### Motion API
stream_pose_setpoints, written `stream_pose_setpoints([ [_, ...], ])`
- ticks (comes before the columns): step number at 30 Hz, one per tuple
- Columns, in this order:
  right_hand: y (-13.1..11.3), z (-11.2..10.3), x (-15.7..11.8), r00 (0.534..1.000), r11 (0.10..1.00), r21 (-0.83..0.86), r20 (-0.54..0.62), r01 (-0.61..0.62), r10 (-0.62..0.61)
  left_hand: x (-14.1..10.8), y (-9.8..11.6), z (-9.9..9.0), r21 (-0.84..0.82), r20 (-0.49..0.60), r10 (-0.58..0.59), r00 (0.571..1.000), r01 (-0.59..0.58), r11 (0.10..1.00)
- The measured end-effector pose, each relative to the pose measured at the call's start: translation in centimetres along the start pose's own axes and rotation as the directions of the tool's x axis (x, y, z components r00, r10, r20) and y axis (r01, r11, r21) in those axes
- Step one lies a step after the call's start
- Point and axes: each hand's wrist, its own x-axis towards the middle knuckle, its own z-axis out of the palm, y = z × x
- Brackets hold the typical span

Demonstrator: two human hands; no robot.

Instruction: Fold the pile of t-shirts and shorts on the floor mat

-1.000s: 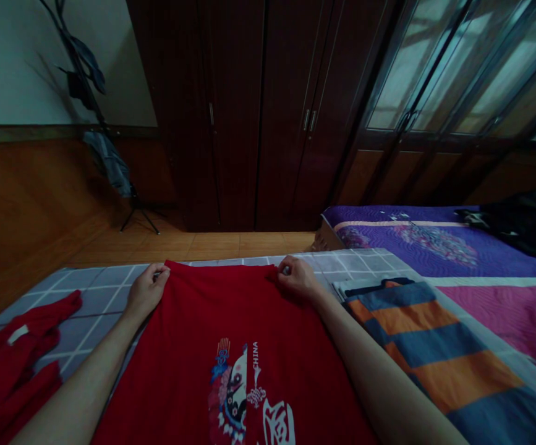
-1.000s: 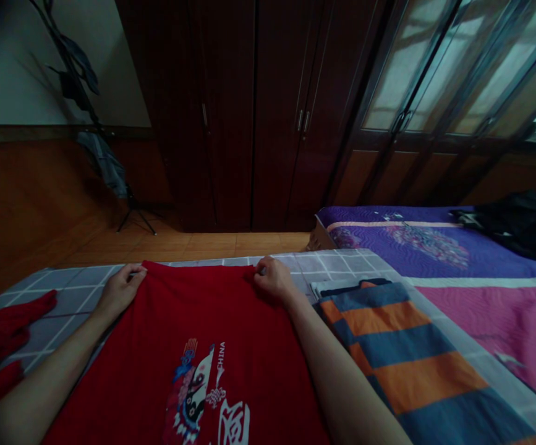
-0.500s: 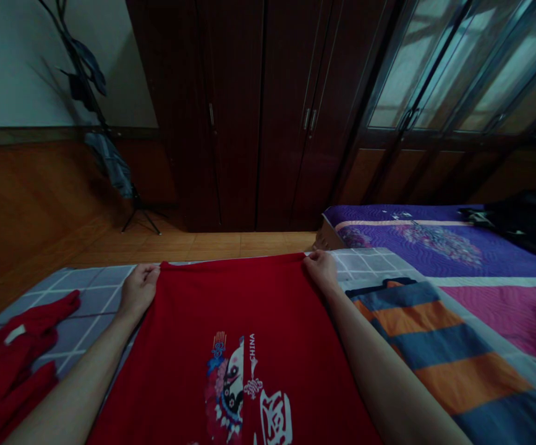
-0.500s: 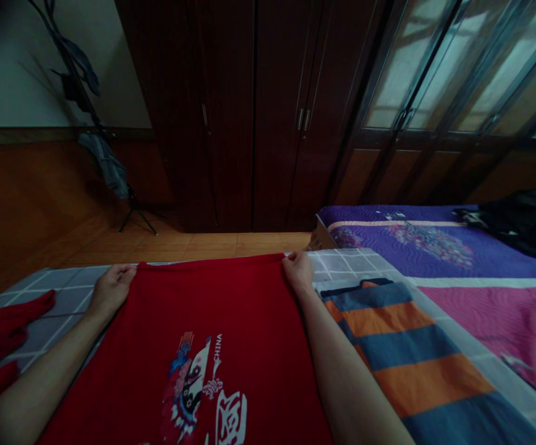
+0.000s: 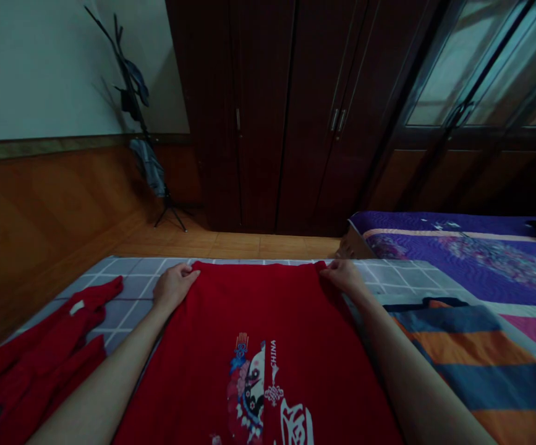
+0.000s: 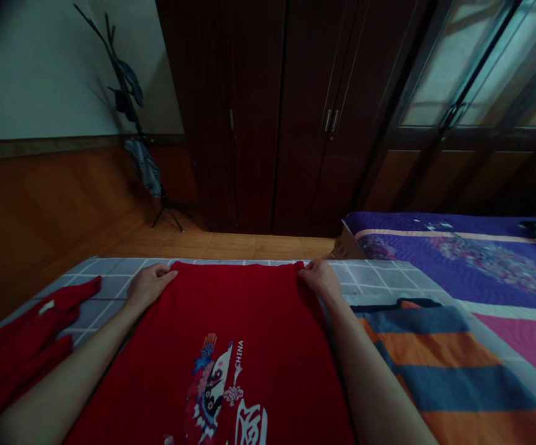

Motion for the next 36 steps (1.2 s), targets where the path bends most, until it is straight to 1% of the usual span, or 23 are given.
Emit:
stream_pose_setpoints([
  [2, -0.5, 0.0, -0.3, 0.998, 0.993, 0.119, 0.064, -0.008, 0.000, 0.1, 0.0, 0.4, -0.061, -0.032, 0.030, 0.999, -0.032, 0.998],
  [4, -1.0, -0.1, -0.7, 0.988, 0.971, 0.237, 0.157, -0.037, -0.001, 0.3, -0.1, 0.7, -0.133, -0.058, 0.056, 0.997, -0.063, 0.989],
  [7, -1.4, -0.4, -1.2, 0.954, 0.927, 0.356, 0.298, -0.117, 0.006, 0.4, -0.4, 0.8, -0.258, -0.046, 0.101, 0.994, -0.109, 0.960],
  [9, -1.3, -0.5, -1.3, 0.935, 0.901, 0.396, 0.355, -0.174, 0.024, 0.4, -0.5, 0.8, -0.340, -0.028, 0.123, 0.992, -0.125, 0.932],
  [11, -1.1, -0.3, -1.1, 0.930, 0.881, 0.425, 0.364, -0.209, 0.045, 0.3, -0.5, 0.8, -0.416, -0.014, 0.135, 0.991, -0.129, 0.900],
  [16, -0.3, 0.3, -0.4, 0.960, 0.837, 0.510, 0.271, -0.199, 0.064, -0.1, -0.1, 0.8, -0.535, 0.037, 0.147, 0.988, -0.105, 0.839],
  [18, 0.0, 0.1, -0.3, 0.958, 0.821, 0.536, 0.283, -0.197, 0.045, -0.2, 0.1, 0.7, -0.555, 0.051, 0.144, 0.988, -0.091, 0.827],
  [20, 0.1, -0.3, -0.4, 0.938, 0.808, 0.553, 0.346, -0.205, 0.002, -0.2, 0.1, 0.7, -0.566, 0.059, 0.135, 0.989, -0.079, 0.821],
  [22, 0.1, -0.6, -0.4, 0.911, 0.808, 0.554, 0.408, -0.201, -0.052, -0.2, 0.1, 0.7, -0.570, 0.059, 0.126, 0.990, -0.070, 0.819],
  [23, 0.1, -0.7, -0.4, 0.904, 0.813, 0.549, 0.422, -0.193, -0.070, -0.1, 0.0, 0.7, -0.571, 0.057, 0.122, 0.991, -0.067, 0.818],
  [24, 0.0, -0.7, -0.4, 0.903, 0.820, 0.542, 0.422, -0.183, -0.077, -0.1, 0.0, 0.7, -0.572, 0.055, 0.117, 0.992, -0.065, 0.817],
  [28, -0.3, -0.4, -0.8, 0.932, 0.869, 0.479, 0.356, -0.124, -0.064, -0.1, -0.3, 0.8, -0.575, 0.054, 0.098, 0.994, -0.049, 0.817],
  [32, -1.3, 0.0, -1.6, 0.933, 0.932, 0.363, 0.329, 0.015, -0.143, 0.0, -0.6, 0.9, -0.562, 0.074, 0.094, 0.993, -0.036, 0.826],
  [36, -2.5, 1.2, -2.1, 0.923, 0.967, 0.184, 0.312, 0.174, -0.225, 0.1, -0.8, 0.9, -0.539, 0.095, 0.086, 0.992, -0.022, 0.842],
])
